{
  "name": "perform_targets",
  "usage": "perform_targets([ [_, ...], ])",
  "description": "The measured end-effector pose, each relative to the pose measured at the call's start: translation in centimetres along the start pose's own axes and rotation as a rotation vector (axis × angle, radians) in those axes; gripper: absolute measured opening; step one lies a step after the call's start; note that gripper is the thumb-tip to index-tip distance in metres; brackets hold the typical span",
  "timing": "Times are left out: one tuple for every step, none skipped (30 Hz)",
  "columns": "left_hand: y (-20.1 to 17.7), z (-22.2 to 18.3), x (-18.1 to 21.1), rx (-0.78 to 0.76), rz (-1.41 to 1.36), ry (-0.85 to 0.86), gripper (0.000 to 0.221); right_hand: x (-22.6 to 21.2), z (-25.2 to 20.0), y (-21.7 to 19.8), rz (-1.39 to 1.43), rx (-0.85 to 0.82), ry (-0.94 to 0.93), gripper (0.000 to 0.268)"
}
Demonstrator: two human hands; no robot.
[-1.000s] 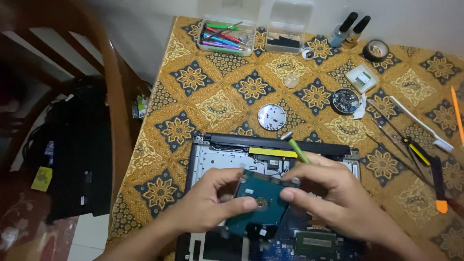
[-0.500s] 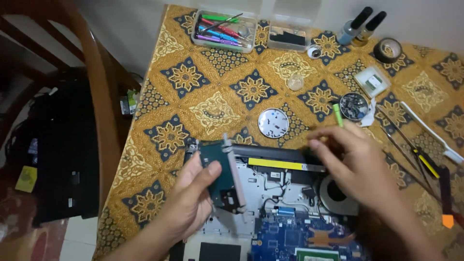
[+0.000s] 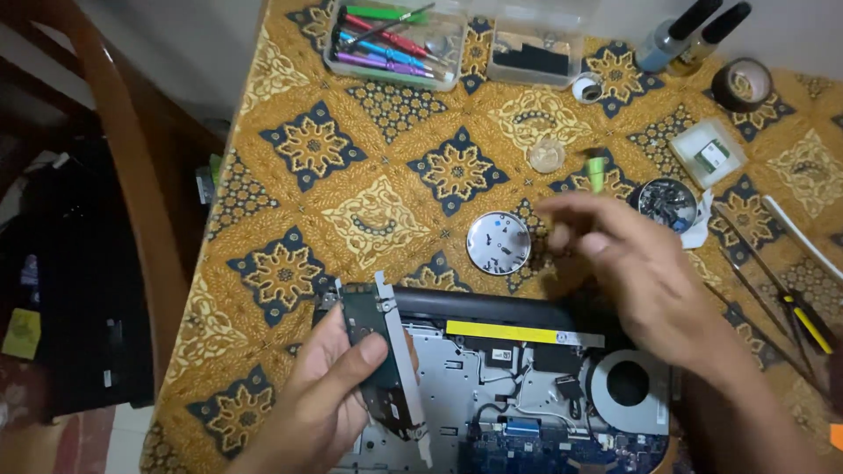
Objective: Removing a hard drive from a laptop using a screwdriver
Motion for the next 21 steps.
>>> perform_targets([
  [0.1,0.0,0.0,-0.008,0.013,0.008,0.057,0.1,-0.3,0.0,0.145,0.026,-0.048,0.04],
  [0.2,0.1,0.2,-0.021,0.029,0.021,0.059,0.3,-0.5,-0.2,0.289,0.056,-0.101,0.04],
  [0.1,0.2,0.0,-0.022,0.027,0.019,0.059,0.0,-0.6,0.4,0.288,0.056,-0.099,0.04],
  [0.0,0.2,-0.1,-0.02,0.024,0.019,0.057,0.1,-0.6,0.6,0.388,0.133,-0.028,0.033],
  [-0.1,0.2,-0.3,-0.018,0.021,0.018,0.056,0.2,-0.7,1.0,0.487,0.209,0.045,0.027],
  [0.1,0.2,-0.1,-0.015,0.02,0.018,0.056,0.7,-0.6,1.1,0.488,0.207,0.045,0.027],
  [0.2,0.1,0.1,-0.006,0.031,0.014,0.055,0.8,-0.5,1.2,0.419,0.201,-0.038,0.023],
  [0.3,0.1,0.3,0.002,0.041,0.012,0.055,0.8,-0.3,1.2,0.348,0.196,-0.123,0.019],
  [0.0,0.1,0.2,0.002,0.04,0.014,0.055,1.0,-0.4,1.4,0.347,0.194,-0.125,0.019],
  [-0.3,0.1,0.1,-0.027,0.002,0.031,0.057,1.2,-0.4,1.5,0.317,0.187,-0.135,0.019],
  [-0.5,0.1,0.0,-0.057,-0.036,0.047,0.059,1.3,-0.5,1.7,0.286,0.181,-0.146,0.019],
  [-0.3,0.1,0.1,-0.056,-0.036,0.045,0.059,1.3,-0.6,2.0,0.287,0.181,-0.143,0.019],
  [-0.1,0.1,0.3,-0.032,-0.009,0.031,0.059,1.4,-0.6,2.1,0.329,0.199,-0.137,0.017],
  [0.0,0.1,0.4,-0.009,0.018,0.018,0.059,1.5,-0.7,2.3,0.371,0.218,-0.131,0.015],
  [0.2,0.1,0.6,-0.01,0.018,0.016,0.059,1.4,-0.6,2.1,0.371,0.22,-0.13,0.015],
  [0.0,0.1,0.5,0.081,0.04,-0.063,0.059,1.1,-0.6,2.1,0.275,0.205,-0.157,0.015],
  [-0.2,0.0,0.4,0.171,0.061,-0.144,0.059,0.9,-0.5,2.0,0.18,0.19,-0.185,0.015],
  [-0.5,0.0,0.1,0.174,0.059,-0.144,0.059,0.9,-0.5,2.1,0.18,0.187,-0.184,0.015],
  [-0.3,0.0,0.2,0.075,0.032,-0.063,0.058,0.9,-0.4,2.2,0.188,0.168,-0.195,0.016],
  [-0.1,0.1,0.3,-0.026,0.005,0.016,0.057,0.9,-0.4,2.2,0.194,0.151,-0.206,0.017],
  [-0.3,0.1,0.2,-0.026,0.004,0.016,0.057,0.9,-0.3,2.2,0.194,0.15,-0.206,0.017],
])
Point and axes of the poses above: each hand's wrist, its own z-axis towards the middle knuckle, its own y-axis out of the palm, x = y × z, the point moved 4 cm from there along z, towards the middle knuckle, and after that the axes turned 12 degrees about z, right-handed, at the moved point
